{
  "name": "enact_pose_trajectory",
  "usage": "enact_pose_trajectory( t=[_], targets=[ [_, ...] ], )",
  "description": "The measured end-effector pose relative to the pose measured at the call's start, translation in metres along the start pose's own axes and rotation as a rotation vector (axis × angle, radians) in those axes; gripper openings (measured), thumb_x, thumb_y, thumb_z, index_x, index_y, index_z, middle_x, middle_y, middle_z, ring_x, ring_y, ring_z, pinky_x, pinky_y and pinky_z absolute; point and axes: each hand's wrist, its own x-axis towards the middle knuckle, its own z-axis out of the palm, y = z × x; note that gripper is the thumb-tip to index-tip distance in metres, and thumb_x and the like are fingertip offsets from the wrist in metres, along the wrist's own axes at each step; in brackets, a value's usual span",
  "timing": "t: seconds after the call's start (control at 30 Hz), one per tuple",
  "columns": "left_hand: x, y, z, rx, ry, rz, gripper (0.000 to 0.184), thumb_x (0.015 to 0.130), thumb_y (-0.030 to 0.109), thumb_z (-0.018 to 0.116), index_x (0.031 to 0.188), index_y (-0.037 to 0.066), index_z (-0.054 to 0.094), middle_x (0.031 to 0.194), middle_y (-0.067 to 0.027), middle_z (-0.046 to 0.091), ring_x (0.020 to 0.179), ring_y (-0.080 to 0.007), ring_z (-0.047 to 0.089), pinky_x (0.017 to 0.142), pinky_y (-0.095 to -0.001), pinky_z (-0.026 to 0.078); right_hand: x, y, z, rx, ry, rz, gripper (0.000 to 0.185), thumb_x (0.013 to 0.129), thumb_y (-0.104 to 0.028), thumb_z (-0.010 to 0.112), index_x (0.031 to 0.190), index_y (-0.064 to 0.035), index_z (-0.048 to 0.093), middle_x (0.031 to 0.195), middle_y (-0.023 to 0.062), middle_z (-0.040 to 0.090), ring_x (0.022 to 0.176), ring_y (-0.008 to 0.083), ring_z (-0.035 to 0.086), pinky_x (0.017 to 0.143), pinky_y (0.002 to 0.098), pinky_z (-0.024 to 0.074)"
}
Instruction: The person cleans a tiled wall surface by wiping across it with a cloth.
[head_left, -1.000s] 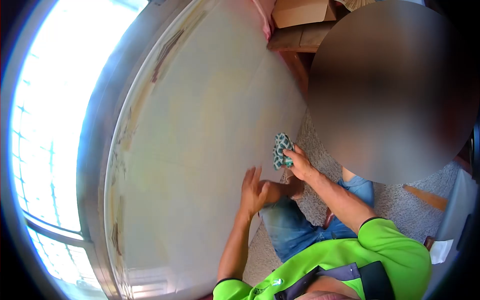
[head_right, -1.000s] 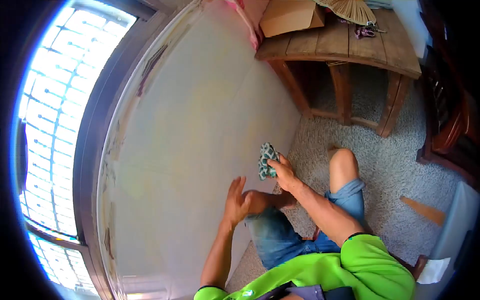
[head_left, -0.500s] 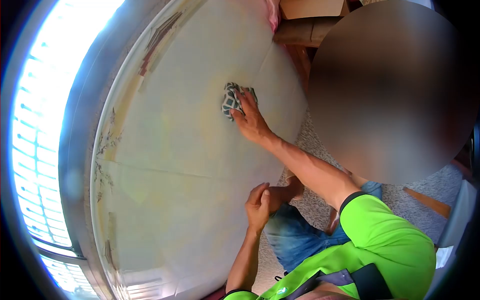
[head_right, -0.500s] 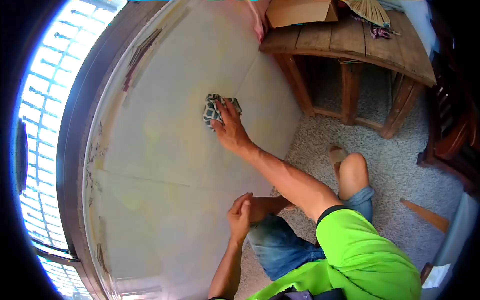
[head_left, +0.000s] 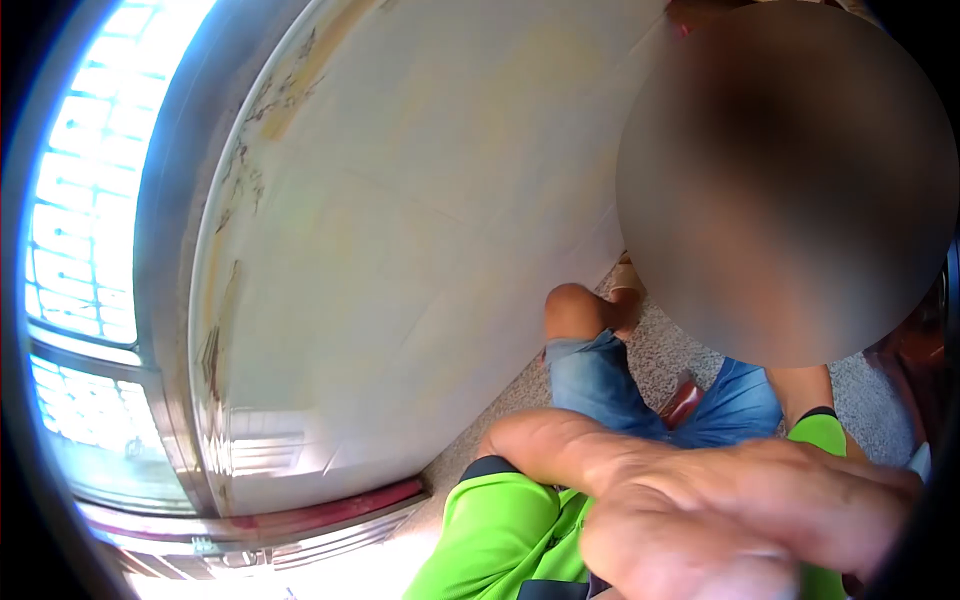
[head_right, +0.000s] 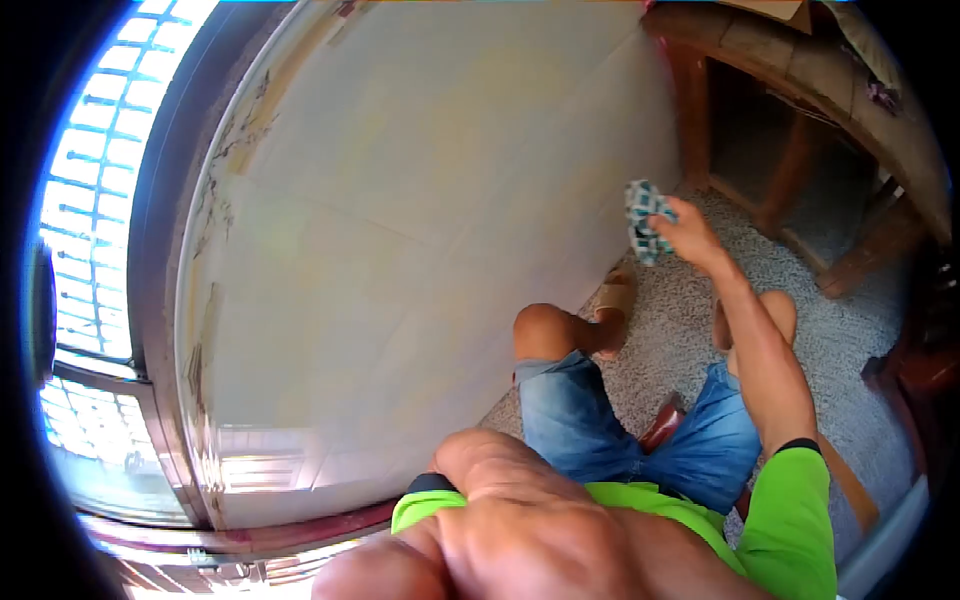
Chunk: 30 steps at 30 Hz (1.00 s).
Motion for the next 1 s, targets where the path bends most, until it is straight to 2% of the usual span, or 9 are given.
enact_pose_trajectory(
  t=[0.07, 0.13, 0.23, 0.43, 0.57, 0.63, 0.8, 0.93, 1.0],
  targets=[
    [-0.002, -0.019, -0.004, -0.062, -0.076, 0.218, 0.115, 0.073, 0.09, 0.019, 0.105, -0.016, 0.051, 0.098, -0.0346, 0.055, 0.072, -0.0447, 0.055, 0.07, -0.0572, 0.05, -0.007, 0.0, -0.014, 0.027, 0.015, 0.008, 0.038, 0.094, -0.015, 0.064, 0.128, 0.0031, 0.061, 0.109, 0.0094, 0.071, 0.098, 0.0173, 0.064, 0.088, 0.0343, 0.0506],
    [-0.005, -0.037, -0.008, -0.171, -0.178, 0.43, 0.126, 0.066, 0.097, 0.016, 0.102, -0.019, 0.049, 0.093, -0.037, 0.053, 0.066, -0.0452, 0.053, 0.063, -0.0569, 0.05, -0.011, 0.001, -0.018, -0.195, 0.15, -0.011, 0.039, 0.094, -0.013, 0.063, 0.128, 0.0036, 0.06, 0.108, 0.0084, 0.071, 0.095, 0.0137, 0.064, 0.082, 0.0309, 0.0523],
    [-0.007, -0.052, -0.009, -0.31, -0.285, 0.605, 0.143, 0.056, 0.108, 0.011, 0.099, -0.023, 0.047, 0.085, -0.0407, 0.051, 0.056, -0.0459, 0.05, 0.054, -0.0564, 0.05, -0.01, 0.007, -0.018, -0.243, 0.15, -0.085, 0.036, 0.093, -0.013, 0.063, 0.125, 0.0022, 0.062, 0.104, 0.0122, 0.072, 0.096, 0.0193, 0.066, 0.084, 0.033, 0.052],
    [0.003, 0.013, 0.016, 0.115, -0.038, -0.363, 0.109, 0.075, 0.08, 0.018, 0.106, -0.02, 0.05, 0.09, -0.0373, 0.057, 0.068, -0.0438, 0.057, 0.063, -0.052, 0.053, -0.006, 0.017, -0.012, -0.303, 0.106, -0.146, 0.032, 0.093, -0.015, 0.064, 0.12, 0.0016, 0.064, 0.105, 0.0164, 0.073, 0.097, 0.023, 0.068, 0.087, 0.037, 0.0518],
    [0.02, 0.047, 0.02, 0.217, 0.004, -0.774, 0.087, 0.087, 0.061, 0.023, 0.112, -0.018, 0.053, 0.093, -0.0349, 0.06, 0.076, -0.0423, 0.061, 0.069, -0.049, 0.055, -0.014, 0.006, -0.011, -0.411, 0.18, -0.1, 0.034, 0.091, -0.02, 0.069, 0.119, -0.0006, 0.065, 0.107, 0.0208, 0.071, 0.101, 0.0319, 0.069, 0.089, 0.0404, 0.0524],
    [0.023, 0.058, 0.019, 0.297, -0.018, -0.872, 0.077, 0.093, 0.051, 0.025, 0.114, -0.017, 0.054, 0.094, -0.0338, 0.062, 0.08, -0.0416, 0.063, 0.072, -0.0476, 0.056, -0.013, 0.0, -0.011, -0.381, 0.153, -0.115, 0.031, 0.089, -0.019, 0.065, 0.115, -0.0021, 0.066, 0.107, 0.022, 0.07, 0.102, 0.0384, 0.067, 0.089, 0.0441, 0.0516],
    [0.036, 0.089, 0.016, 0.542, -0.045, -0.939, 0.05, 0.108, 0.027, 0.03, 0.121, -0.014, 0.057, 0.098, -0.0309, 0.066, 0.089, -0.0398, 0.069, 0.079, -0.0439, 0.058, -0.02, -0.006, -0.015, -0.398, 0.116, -0.037, 0.032, 0.089, -0.019, 0.066, 0.115, -0.0007, 0.066, 0.108, 0.024, 0.069, 0.102, 0.0389, 0.067, 0.089, 0.0442, 0.0512],
    [0.049, 0.102, 0.022, 0.766, -0.14, -0.806, 0.058, 0.109, 0.033, 0.026, 0.109, -0.012, 0.064, 0.094, -0.0304, 0.068, 0.092, -0.0396, 0.07, 0.086, -0.0453, 0.058, -0.017, 0.004, -0.01, -0.311, 0.117, 0.001, 0.035, 0.089, -0.018, 0.065, 0.117, 0.0021, 0.064, 0.112, 0.0265, 0.068, 0.107, 0.0393, 0.065, 0.091, 0.0442, 0.0504],
    [0.05, 0.093, 0.044, 0.727, 0.165, -0.93, 0.076, 0.109, 0.044, 0.014, 0.103, -0.011, 0.065, 0.099, -0.0309, 0.068, 0.096, -0.0404, 0.069, 0.092, -0.0464, 0.055, -0.014, 0.006, -0.011, -0.419, 0.151, -0.065, 0.034, 0.089, -0.018, 0.065, 0.117, 0.002, 0.064, 0.112, 0.0265, 0.067, 0.107, 0.0392, 0.065, 0.092, 0.0444, 0.0503]
  ],
)
